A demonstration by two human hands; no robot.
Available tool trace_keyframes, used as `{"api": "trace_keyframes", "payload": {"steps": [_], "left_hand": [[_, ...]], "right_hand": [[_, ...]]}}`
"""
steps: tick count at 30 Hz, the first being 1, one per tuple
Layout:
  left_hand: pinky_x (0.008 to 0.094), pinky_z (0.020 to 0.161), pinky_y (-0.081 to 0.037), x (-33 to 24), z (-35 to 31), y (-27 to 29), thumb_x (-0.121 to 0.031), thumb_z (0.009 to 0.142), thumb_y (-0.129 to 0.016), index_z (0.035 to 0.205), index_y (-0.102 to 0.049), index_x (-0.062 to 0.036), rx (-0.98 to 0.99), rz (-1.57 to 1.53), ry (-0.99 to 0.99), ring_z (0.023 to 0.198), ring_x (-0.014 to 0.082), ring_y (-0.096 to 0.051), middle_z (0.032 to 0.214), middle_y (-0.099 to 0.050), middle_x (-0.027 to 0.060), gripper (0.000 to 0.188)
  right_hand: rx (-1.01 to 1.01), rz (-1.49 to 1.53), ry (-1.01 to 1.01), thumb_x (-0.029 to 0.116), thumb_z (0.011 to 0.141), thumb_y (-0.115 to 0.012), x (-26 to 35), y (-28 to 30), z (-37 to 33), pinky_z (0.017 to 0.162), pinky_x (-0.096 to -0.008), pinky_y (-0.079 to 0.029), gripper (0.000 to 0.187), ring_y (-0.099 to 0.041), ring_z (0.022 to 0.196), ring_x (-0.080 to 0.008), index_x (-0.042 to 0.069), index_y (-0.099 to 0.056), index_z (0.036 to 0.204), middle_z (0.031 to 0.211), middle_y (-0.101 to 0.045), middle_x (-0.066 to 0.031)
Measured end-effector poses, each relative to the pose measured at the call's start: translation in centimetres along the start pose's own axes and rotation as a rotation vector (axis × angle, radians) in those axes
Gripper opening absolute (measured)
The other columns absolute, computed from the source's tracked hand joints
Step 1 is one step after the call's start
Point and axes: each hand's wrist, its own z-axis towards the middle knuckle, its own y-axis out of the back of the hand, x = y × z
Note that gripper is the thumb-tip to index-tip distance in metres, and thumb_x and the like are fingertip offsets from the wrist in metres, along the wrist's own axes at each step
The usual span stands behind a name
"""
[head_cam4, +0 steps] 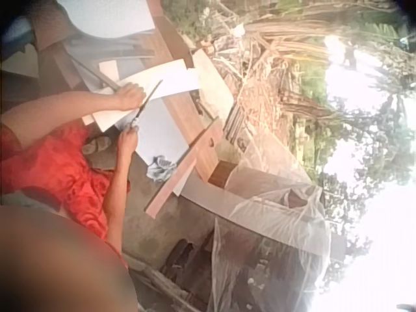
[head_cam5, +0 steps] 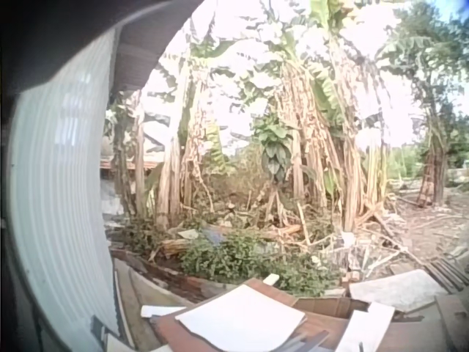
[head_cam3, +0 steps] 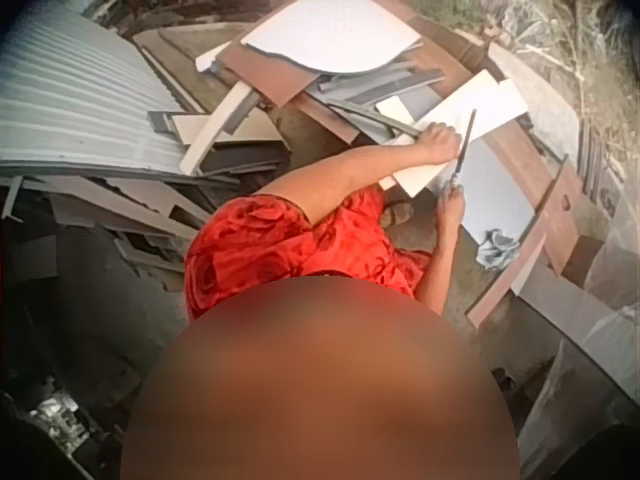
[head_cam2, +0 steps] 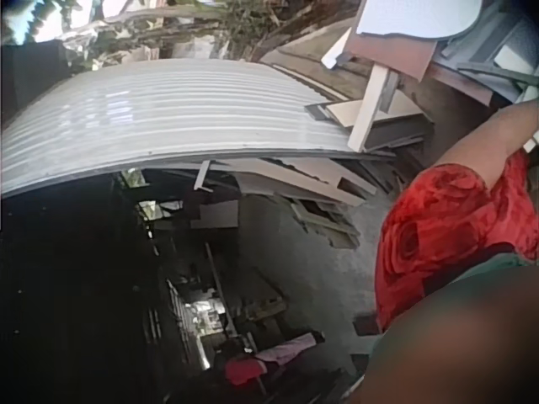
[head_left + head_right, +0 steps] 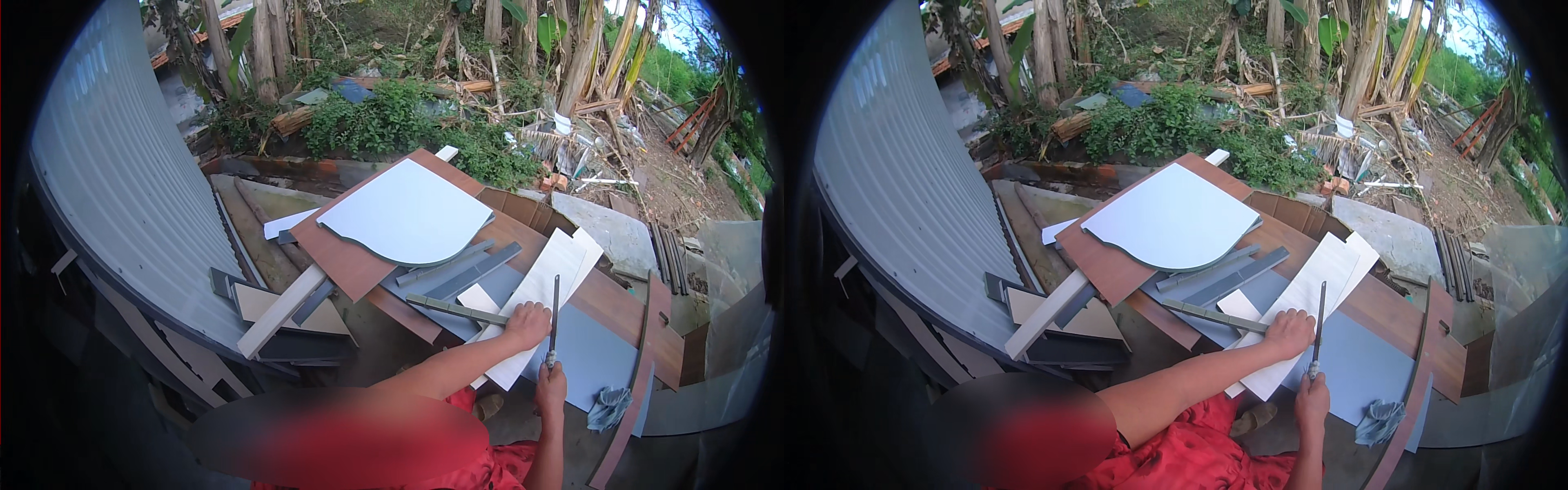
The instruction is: The recorder is using a metal scoring tool and a straight edge to cut or score a white laminate sheet on a wooden workbench.
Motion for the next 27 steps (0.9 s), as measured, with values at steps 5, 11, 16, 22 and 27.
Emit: {"api": "trace_keyframes", "payload": {"steps": [5, 11, 16, 22, 27], "left_hand": [[0.0425, 0.072, -0.047, -0.3, 0.0, 0.0, -0.02, 0.08, -0.053, 0.08, -0.06, -0.0062, -0.008, 0.016, 0.021, 0.082, 0.0279, -0.06, 0.082, -0.061, 0.011, 0.016], [0.0414, 0.076, -0.046, -0.2, 0.4, 0.9, -0.02, 0.083, -0.051, 0.085, -0.063, -0.0067, 0.083, 0.006, 0.041, 0.088, 0.0279, -0.059, 0.089, -0.062, 0.0128, 0.018], [0.0413, 0.075, -0.047, 0.0, 0.4, 0.8, -0.02, 0.082, -0.051, 0.084, -0.064, -0.0065, 0.057, 0.0, 0.028, 0.088, 0.0281, -0.06, 0.088, -0.062, 0.0132, 0.019], [0.0426, 0.072, -0.048, -0.3, 0.2, 0.1, -0.02, 0.081, -0.051, 0.082, -0.061, -0.0064, 0.023, 0.018, 0.017, 0.083, 0.0276, -0.061, 0.083, -0.061, 0.0119, 0.016], [0.0426, 0.073, -0.048, -0.2, 0.1, 0.2, -0.02, 0.082, -0.051, 0.082, -0.061, -0.0069, 0.015, 0.013, 0.032, 0.084, 0.0275, -0.06, 0.084, -0.061, 0.012, 0.017]], "right_hand": [[-0.089, -0.043, 0.049, 0.026, 0.092, -0.049, -0.3, -1.3, 0.2, 0.065, -0.053, -0.043, 0.027, -0.059, 0.075, -0.0463, -0.001, -0.048, 0.09, 0.074, -0.061, -0.026], [-0.06, -0.051, -0.002, 0.025, 0.091, -0.052, -3.2, -1.3, -9.6, 0.06, -0.0532, -0.043, 0.024, -0.059, 0.069, -0.0458, 0.001, -0.047, 0.092, 0.071, -0.06, -0.0251], [-0.023, -0.104, 0.011, 0.025, 0.09, -0.052, -2.8, 0.4, -8.4, 0.06, -0.0535, -0.042, 0.025, -0.058, 0.069, -0.0464, 0.001, -0.047, 0.091, 0.07, -0.06, -0.0256], [-0.074, -0.043, 0.05, 0.024, 0.092, -0.051, -0.9, -0.6, -0.5, 0.062, -0.0514, -0.042, 0.027, -0.058, 0.072, -0.0455, -0.002, -0.047, 0.088, 0.074, -0.059, -0.0254], [-0.052, -0.026, 0.01, 0.025, 0.092, -0.051, -1.9, -1.2, -4.6, 0.062, -0.0509, -0.042, 0.027, -0.058, 0.073, -0.0455, -0.001, -0.047, 0.089, 0.074, -0.059, -0.0258]]}}
